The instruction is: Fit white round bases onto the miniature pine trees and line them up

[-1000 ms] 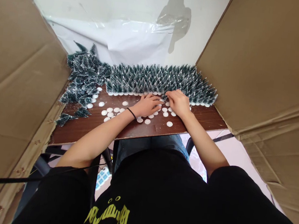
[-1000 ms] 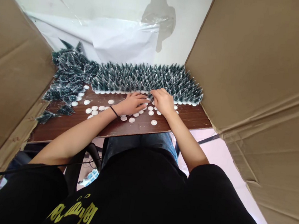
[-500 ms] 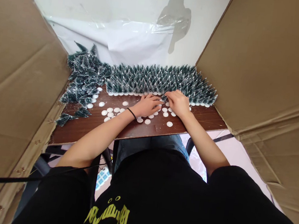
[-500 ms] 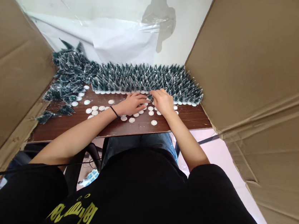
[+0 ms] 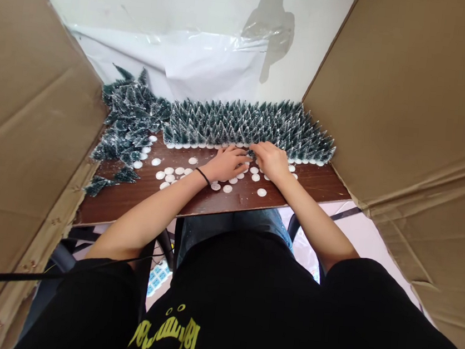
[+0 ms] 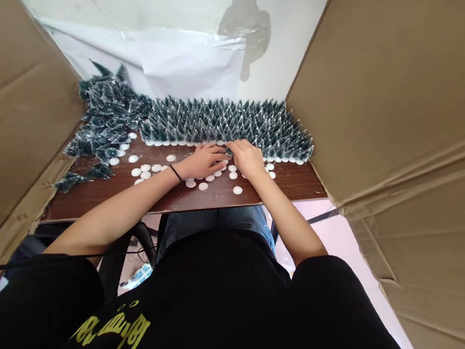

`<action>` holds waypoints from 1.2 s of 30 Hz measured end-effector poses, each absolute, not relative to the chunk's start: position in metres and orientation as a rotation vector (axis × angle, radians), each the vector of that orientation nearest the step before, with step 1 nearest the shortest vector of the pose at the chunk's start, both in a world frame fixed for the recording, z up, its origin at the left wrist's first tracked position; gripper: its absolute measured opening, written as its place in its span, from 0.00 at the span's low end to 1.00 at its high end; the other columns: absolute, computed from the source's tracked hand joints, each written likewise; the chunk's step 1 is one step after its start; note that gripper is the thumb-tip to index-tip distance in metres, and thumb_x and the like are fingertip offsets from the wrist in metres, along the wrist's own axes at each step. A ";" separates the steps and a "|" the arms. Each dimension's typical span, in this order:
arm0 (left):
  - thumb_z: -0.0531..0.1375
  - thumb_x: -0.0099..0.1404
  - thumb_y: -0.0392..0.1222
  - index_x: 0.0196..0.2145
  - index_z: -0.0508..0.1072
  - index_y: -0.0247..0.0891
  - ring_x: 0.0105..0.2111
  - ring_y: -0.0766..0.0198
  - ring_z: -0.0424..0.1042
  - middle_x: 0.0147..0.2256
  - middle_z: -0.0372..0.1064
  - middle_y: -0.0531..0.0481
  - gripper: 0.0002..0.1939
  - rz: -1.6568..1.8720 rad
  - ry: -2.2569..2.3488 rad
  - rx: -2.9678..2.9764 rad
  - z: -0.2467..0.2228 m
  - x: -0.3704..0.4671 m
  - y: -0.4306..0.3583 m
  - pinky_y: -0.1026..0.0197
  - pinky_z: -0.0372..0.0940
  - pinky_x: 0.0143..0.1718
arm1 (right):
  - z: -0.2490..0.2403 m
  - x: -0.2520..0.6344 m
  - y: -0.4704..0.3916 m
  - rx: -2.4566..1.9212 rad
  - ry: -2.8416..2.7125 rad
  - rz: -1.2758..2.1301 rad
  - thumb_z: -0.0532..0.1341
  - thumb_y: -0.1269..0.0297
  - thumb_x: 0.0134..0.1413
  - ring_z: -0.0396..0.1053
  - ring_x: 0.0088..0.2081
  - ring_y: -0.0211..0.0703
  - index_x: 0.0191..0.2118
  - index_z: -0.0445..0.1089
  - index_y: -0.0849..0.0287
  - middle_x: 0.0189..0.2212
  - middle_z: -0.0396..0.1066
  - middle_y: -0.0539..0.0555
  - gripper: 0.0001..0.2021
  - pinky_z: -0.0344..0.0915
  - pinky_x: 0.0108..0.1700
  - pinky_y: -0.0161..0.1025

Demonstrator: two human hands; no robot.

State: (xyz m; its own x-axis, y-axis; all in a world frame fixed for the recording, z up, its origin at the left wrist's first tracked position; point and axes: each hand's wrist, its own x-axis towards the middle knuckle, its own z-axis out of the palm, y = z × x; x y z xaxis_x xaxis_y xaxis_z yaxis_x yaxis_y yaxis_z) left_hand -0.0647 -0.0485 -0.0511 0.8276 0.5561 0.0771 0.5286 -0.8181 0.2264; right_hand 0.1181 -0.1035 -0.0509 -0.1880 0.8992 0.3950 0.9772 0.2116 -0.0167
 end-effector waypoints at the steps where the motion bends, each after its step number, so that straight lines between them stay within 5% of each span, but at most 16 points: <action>1: 0.47 0.74 0.50 0.58 0.73 0.44 0.59 0.46 0.60 0.60 0.66 0.41 0.23 0.214 0.839 2.818 -0.051 -0.065 -0.048 0.40 0.55 0.59 | -0.051 0.118 -0.105 -1.756 -2.171 -0.352 0.47 0.72 0.68 0.66 0.46 0.47 0.53 0.74 0.57 0.43 0.77 0.57 0.20 0.56 0.37 0.38; 6: 0.47 0.75 0.49 0.59 0.73 0.43 0.59 0.47 0.60 0.59 0.68 0.41 0.23 0.253 0.879 2.822 -0.051 -0.064 -0.050 0.39 0.55 0.60 | -0.050 0.118 -0.111 -1.681 -2.053 -0.427 0.46 0.75 0.65 0.65 0.47 0.47 0.59 0.70 0.58 0.45 0.75 0.58 0.24 0.58 0.38 0.38; 12: 0.49 0.74 0.48 0.60 0.72 0.40 0.62 0.43 0.57 0.64 0.61 0.40 0.23 0.307 1.071 2.787 -0.050 -0.063 -0.054 0.38 0.55 0.61 | -0.046 0.114 -0.113 -1.849 -2.115 -0.333 0.48 0.74 0.63 0.64 0.44 0.48 0.40 0.77 0.61 0.40 0.74 0.60 0.18 0.51 0.32 0.40; 21: 0.48 0.74 0.47 0.58 0.73 0.38 0.59 0.46 0.61 0.58 0.69 0.41 0.23 0.301 1.028 2.792 -0.050 -0.062 -0.051 0.39 0.56 0.59 | -0.044 0.112 -0.113 -1.935 -2.332 -0.196 0.49 0.73 0.65 0.61 0.51 0.51 0.55 0.74 0.57 0.48 0.72 0.60 0.21 0.54 0.33 0.41; 36: 0.48 0.74 0.50 0.61 0.71 0.39 0.60 0.43 0.58 0.61 0.64 0.38 0.25 0.296 1.058 2.784 -0.054 -0.064 -0.049 0.38 0.55 0.60 | -0.049 0.112 -0.109 -1.938 -2.356 -0.212 0.51 0.73 0.64 0.64 0.51 0.52 0.57 0.71 0.57 0.50 0.71 0.62 0.21 0.58 0.34 0.42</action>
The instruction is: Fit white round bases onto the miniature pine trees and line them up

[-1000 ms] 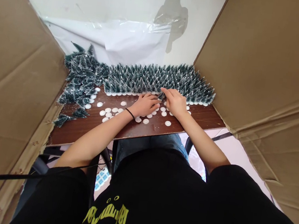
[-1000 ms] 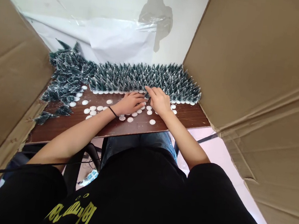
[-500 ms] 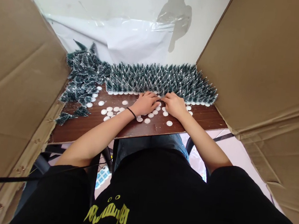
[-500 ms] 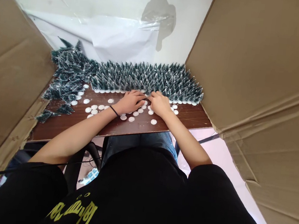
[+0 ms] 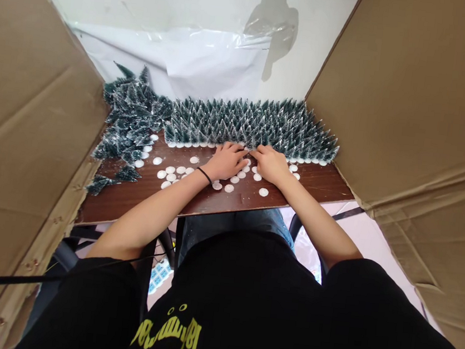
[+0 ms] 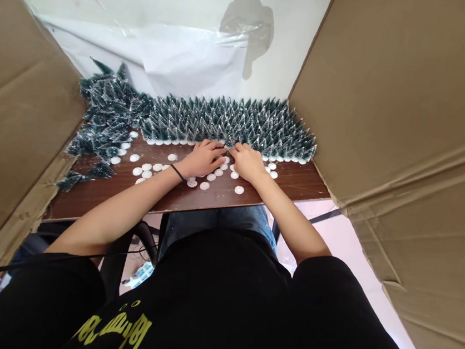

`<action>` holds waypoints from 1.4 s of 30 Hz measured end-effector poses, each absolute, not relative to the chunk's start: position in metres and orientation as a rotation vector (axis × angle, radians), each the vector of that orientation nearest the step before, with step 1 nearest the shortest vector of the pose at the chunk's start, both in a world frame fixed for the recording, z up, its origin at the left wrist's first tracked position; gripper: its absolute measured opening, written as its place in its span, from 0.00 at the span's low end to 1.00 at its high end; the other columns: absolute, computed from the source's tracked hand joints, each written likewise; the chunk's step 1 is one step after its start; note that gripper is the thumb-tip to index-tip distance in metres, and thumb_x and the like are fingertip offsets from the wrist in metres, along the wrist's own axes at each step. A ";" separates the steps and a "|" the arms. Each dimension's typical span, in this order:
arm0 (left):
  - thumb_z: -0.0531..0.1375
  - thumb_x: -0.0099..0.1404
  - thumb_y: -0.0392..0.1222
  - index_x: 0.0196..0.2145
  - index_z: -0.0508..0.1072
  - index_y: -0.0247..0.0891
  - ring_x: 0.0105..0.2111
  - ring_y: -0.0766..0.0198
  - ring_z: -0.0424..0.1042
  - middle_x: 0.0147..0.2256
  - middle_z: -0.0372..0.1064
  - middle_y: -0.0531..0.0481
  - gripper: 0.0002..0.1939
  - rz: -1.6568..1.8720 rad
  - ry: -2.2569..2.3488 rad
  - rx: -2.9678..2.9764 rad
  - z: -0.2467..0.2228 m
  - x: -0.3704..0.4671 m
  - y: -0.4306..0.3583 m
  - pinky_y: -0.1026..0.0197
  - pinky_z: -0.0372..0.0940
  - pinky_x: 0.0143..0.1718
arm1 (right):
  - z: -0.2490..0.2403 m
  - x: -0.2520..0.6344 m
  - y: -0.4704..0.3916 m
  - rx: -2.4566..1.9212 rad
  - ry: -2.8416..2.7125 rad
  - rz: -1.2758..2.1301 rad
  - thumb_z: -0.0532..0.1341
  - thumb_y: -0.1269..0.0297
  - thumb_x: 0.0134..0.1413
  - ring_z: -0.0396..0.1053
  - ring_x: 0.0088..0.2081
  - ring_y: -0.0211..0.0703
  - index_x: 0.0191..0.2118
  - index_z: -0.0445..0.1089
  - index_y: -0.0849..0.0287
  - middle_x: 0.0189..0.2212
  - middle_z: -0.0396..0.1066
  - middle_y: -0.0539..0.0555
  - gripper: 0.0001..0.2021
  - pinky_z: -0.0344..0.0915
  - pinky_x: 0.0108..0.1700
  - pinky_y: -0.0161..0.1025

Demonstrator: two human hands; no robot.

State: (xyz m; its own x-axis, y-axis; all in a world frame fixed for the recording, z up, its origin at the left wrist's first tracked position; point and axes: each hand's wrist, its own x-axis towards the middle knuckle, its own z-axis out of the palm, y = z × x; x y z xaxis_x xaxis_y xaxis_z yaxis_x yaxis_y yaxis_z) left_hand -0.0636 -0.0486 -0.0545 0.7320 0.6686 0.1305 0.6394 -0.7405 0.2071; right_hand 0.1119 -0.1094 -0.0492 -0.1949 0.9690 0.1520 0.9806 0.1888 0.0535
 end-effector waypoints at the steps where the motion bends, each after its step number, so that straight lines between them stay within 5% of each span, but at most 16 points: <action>1: 0.48 0.74 0.50 0.61 0.71 0.39 0.60 0.43 0.58 0.61 0.64 0.38 0.25 0.299 1.055 2.787 -0.055 -0.064 -0.048 0.38 0.55 0.60 | -0.049 0.112 -0.109 -1.933 -2.361 -0.212 0.51 0.73 0.64 0.64 0.51 0.52 0.57 0.71 0.57 0.49 0.71 0.62 0.21 0.58 0.34 0.42; 36: 0.48 0.74 0.49 0.62 0.70 0.37 0.61 0.44 0.58 0.63 0.64 0.39 0.25 0.269 1.047 2.764 -0.053 -0.062 -0.050 0.38 0.56 0.61 | -0.049 0.108 -0.111 -2.007 -2.337 -0.315 0.52 0.74 0.61 0.65 0.50 0.54 0.49 0.74 0.64 0.49 0.72 0.65 0.16 0.56 0.32 0.42; 42: 0.48 0.68 0.37 0.51 0.77 0.34 0.54 0.53 0.68 0.51 0.73 0.41 0.21 0.464 0.976 2.675 -0.039 -0.068 -0.039 0.50 0.61 0.60 | -0.047 0.108 -0.113 -1.938 -2.325 -0.332 0.51 0.75 0.63 0.65 0.49 0.52 0.48 0.74 0.62 0.46 0.73 0.63 0.16 0.51 0.32 0.42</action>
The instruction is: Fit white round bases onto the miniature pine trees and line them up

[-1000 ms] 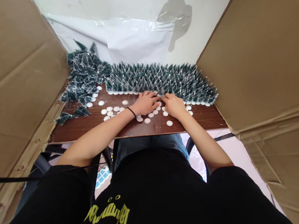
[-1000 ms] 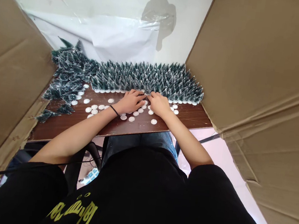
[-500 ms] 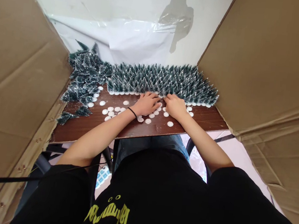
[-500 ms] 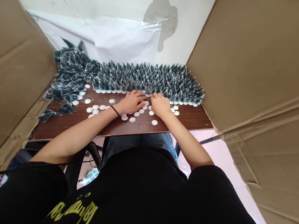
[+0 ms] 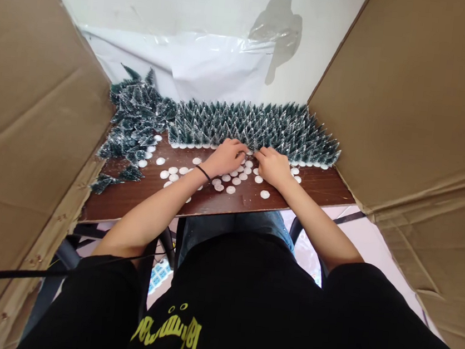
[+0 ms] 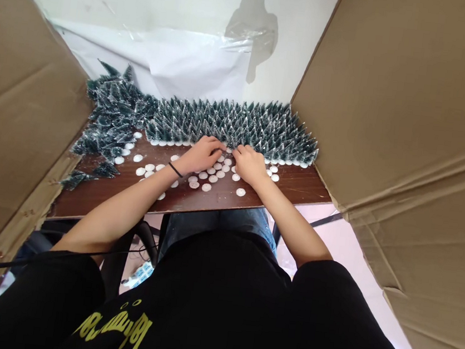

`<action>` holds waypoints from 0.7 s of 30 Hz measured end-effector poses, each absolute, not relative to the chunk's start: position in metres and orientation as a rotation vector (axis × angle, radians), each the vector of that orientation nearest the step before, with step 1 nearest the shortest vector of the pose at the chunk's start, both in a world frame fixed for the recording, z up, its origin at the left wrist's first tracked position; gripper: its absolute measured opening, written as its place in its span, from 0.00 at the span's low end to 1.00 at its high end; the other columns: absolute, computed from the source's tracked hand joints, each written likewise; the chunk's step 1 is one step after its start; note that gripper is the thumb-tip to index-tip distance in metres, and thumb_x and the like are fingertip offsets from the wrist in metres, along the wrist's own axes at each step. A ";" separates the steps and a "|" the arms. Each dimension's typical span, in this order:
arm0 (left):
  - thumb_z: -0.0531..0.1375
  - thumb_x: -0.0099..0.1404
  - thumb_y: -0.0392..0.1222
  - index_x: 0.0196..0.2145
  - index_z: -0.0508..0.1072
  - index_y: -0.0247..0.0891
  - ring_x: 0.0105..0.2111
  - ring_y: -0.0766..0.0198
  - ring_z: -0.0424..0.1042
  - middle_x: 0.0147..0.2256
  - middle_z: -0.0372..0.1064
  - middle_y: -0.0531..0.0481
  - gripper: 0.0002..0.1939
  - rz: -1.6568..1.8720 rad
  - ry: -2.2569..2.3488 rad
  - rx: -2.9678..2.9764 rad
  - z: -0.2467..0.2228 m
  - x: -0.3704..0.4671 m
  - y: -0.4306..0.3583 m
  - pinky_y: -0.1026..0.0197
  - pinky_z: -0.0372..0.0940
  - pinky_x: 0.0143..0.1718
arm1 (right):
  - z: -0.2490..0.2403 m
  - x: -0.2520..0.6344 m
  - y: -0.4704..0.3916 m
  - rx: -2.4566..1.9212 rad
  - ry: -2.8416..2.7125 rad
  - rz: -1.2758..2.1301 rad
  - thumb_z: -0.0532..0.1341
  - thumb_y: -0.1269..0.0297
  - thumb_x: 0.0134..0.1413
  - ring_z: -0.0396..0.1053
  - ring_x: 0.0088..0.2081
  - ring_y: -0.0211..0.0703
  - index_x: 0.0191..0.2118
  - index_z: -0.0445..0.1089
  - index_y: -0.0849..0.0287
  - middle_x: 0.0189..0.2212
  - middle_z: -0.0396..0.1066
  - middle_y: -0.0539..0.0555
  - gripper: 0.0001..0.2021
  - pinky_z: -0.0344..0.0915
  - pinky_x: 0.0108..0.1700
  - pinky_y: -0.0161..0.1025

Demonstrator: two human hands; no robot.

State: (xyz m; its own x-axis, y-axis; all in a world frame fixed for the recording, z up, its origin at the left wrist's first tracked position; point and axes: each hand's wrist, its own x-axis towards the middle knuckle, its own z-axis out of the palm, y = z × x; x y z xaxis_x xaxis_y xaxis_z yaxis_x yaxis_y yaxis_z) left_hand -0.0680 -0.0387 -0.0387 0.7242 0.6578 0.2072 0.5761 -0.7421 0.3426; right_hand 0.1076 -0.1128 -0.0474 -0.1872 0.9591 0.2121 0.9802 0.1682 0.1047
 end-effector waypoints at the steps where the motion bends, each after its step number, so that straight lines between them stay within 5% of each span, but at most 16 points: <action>1: 0.50 0.65 0.36 0.49 0.78 0.35 0.52 0.53 0.69 0.49 0.73 0.41 0.21 0.483 0.996 2.669 -0.035 -0.071 -0.037 0.50 0.64 0.58 | -0.047 0.107 -0.113 -1.917 -2.322 -0.336 0.50 0.75 0.63 0.64 0.48 0.51 0.47 0.75 0.62 0.45 0.73 0.62 0.17 0.51 0.32 0.42; 9: 0.55 0.58 0.35 0.48 0.79 0.37 0.43 0.52 0.75 0.43 0.76 0.43 0.21 0.246 1.137 2.691 -0.026 -0.082 -0.033 0.53 0.70 0.46 | -0.045 0.107 -0.115 -1.782 -2.383 -0.301 0.51 0.75 0.61 0.65 0.48 0.49 0.47 0.76 0.60 0.44 0.75 0.60 0.17 0.49 0.32 0.42; 21: 0.58 0.63 0.37 0.41 0.76 0.34 0.31 0.66 0.71 0.34 0.75 0.49 0.11 0.594 0.871 2.046 -0.025 -0.073 -0.038 0.60 0.69 0.40 | -0.055 0.115 -0.111 -1.399 -2.267 -0.326 0.47 0.69 0.68 0.68 0.49 0.47 0.62 0.67 0.61 0.50 0.74 0.60 0.22 0.66 0.47 0.41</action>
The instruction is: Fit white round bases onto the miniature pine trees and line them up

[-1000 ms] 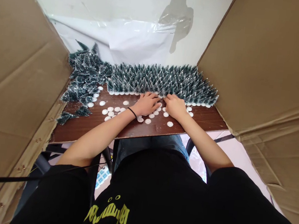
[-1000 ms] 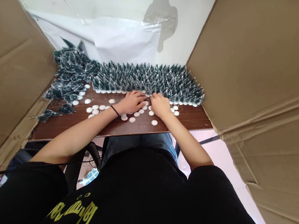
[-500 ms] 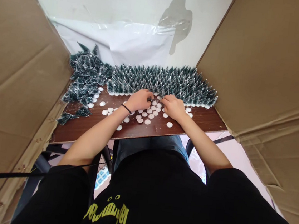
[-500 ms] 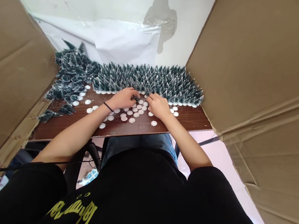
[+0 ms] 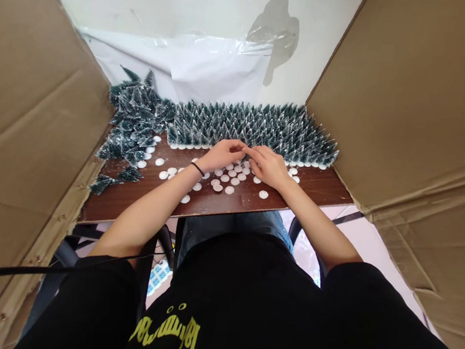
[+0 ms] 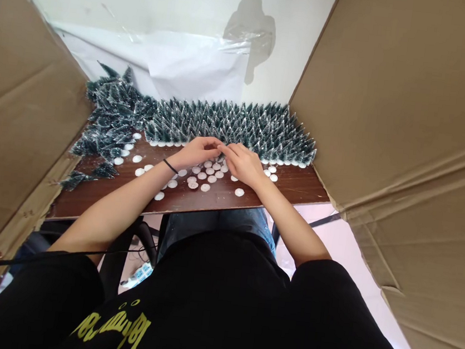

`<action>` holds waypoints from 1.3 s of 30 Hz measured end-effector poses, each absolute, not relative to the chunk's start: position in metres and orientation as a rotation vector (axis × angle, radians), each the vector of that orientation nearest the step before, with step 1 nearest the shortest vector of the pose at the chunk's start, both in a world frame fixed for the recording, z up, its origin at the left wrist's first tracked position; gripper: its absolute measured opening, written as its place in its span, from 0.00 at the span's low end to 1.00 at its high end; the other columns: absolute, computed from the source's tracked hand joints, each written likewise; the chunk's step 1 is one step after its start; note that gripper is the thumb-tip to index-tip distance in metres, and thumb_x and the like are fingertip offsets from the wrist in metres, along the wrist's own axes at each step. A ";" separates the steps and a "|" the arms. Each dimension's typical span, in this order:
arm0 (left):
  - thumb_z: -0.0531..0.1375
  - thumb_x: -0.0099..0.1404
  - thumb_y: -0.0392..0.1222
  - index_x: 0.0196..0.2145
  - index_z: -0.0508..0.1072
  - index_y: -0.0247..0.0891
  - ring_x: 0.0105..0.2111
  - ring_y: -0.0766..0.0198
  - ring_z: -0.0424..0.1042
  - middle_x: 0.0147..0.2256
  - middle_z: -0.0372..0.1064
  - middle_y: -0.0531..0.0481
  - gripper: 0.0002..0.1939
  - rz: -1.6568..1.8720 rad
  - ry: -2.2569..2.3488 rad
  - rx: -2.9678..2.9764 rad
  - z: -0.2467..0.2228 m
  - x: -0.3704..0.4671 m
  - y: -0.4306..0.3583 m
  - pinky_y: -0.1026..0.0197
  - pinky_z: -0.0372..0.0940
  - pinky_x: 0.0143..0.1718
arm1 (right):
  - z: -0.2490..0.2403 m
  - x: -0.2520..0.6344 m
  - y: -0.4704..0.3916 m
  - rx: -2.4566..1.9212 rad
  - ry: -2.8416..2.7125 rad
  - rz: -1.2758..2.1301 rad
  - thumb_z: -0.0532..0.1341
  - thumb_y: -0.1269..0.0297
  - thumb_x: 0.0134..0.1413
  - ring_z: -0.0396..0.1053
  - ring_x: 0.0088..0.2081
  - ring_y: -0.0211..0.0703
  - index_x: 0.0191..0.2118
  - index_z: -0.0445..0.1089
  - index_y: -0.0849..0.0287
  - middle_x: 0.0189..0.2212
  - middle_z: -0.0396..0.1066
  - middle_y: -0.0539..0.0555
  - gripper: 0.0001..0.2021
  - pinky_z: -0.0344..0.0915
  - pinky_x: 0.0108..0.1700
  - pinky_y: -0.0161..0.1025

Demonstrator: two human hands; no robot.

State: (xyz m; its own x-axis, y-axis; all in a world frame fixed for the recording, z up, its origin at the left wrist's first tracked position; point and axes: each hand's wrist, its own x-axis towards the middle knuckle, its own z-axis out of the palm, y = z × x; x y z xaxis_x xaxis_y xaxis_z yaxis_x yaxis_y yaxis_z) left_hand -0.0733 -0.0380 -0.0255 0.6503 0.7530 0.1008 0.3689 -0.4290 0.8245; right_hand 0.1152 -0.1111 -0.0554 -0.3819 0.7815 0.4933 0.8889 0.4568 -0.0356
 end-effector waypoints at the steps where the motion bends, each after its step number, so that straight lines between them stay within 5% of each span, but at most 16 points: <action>1: 0.58 0.63 0.37 0.41 0.76 0.34 0.30 0.67 0.71 0.33 0.75 0.49 0.09 0.609 0.849 1.941 -0.027 -0.071 -0.039 0.61 0.69 0.39 | -0.057 0.116 -0.110 -1.380 -2.265 -0.348 0.47 0.69 0.68 0.68 0.49 0.47 0.61 0.67 0.61 0.50 0.74 0.60 0.21 0.67 0.46 0.41; 10: 0.64 0.64 0.37 0.34 0.73 0.33 0.29 0.72 0.69 0.29 0.70 0.53 0.05 0.698 0.792 1.458 -0.038 -0.064 -0.041 0.63 0.69 0.41 | -0.065 0.123 -0.101 -1.169 -2.182 -0.545 0.53 0.67 0.67 0.68 0.48 0.48 0.58 0.70 0.55 0.51 0.73 0.59 0.18 0.72 0.46 0.45; 16: 0.59 0.67 0.40 0.34 0.76 0.33 0.29 0.70 0.69 0.31 0.73 0.50 0.09 0.690 0.819 1.653 -0.037 -0.065 -0.040 0.63 0.66 0.37 | -0.062 0.122 -0.103 -1.134 -2.078 -0.508 0.53 0.63 0.68 0.72 0.45 0.47 0.51 0.74 0.58 0.45 0.76 0.59 0.15 0.72 0.46 0.44; 20: 0.59 0.65 0.40 0.38 0.79 0.33 0.36 0.66 0.73 0.38 0.78 0.47 0.10 0.731 0.816 1.834 -0.033 -0.066 -0.041 0.61 0.67 0.45 | -0.064 0.124 -0.103 -1.158 -1.968 -0.389 0.51 0.63 0.68 0.73 0.49 0.48 0.50 0.73 0.59 0.46 0.76 0.60 0.16 0.71 0.51 0.44; 25: 0.56 0.65 0.37 0.37 0.80 0.34 0.43 0.60 0.74 0.42 0.78 0.46 0.12 0.710 0.975 2.268 -0.035 -0.070 -0.038 0.57 0.66 0.51 | -0.067 0.127 -0.102 -1.303 -1.946 -0.257 0.48 0.58 0.70 0.75 0.40 0.44 0.50 0.72 0.59 0.45 0.77 0.60 0.18 0.71 0.44 0.39; 32: 0.53 0.64 0.36 0.34 0.81 0.33 0.42 0.53 0.72 0.37 0.77 0.41 0.15 0.557 1.055 2.739 -0.042 -0.073 -0.035 0.53 0.67 0.49 | -0.070 0.127 -0.098 -1.374 -2.000 -0.141 0.49 0.59 0.69 0.75 0.49 0.49 0.50 0.74 0.58 0.47 0.78 0.59 0.18 0.70 0.52 0.43; 39: 0.51 0.61 0.35 0.33 0.82 0.35 0.38 0.58 0.74 0.37 0.77 0.43 0.18 0.478 1.084 2.706 -0.039 -0.073 -0.035 0.58 0.68 0.46 | -0.071 0.125 -0.096 -1.313 -2.001 -0.014 0.52 0.63 0.67 0.75 0.49 0.49 0.48 0.77 0.58 0.47 0.79 0.57 0.16 0.70 0.54 0.45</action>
State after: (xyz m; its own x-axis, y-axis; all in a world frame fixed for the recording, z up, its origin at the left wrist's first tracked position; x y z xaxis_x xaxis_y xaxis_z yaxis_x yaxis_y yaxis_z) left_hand -0.0734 -0.0345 -0.0391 0.6813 0.6963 0.2256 0.6360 -0.7158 0.2885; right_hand 0.1248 -0.0957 -0.0711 -0.2117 0.7909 0.5742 0.7987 0.4786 -0.3647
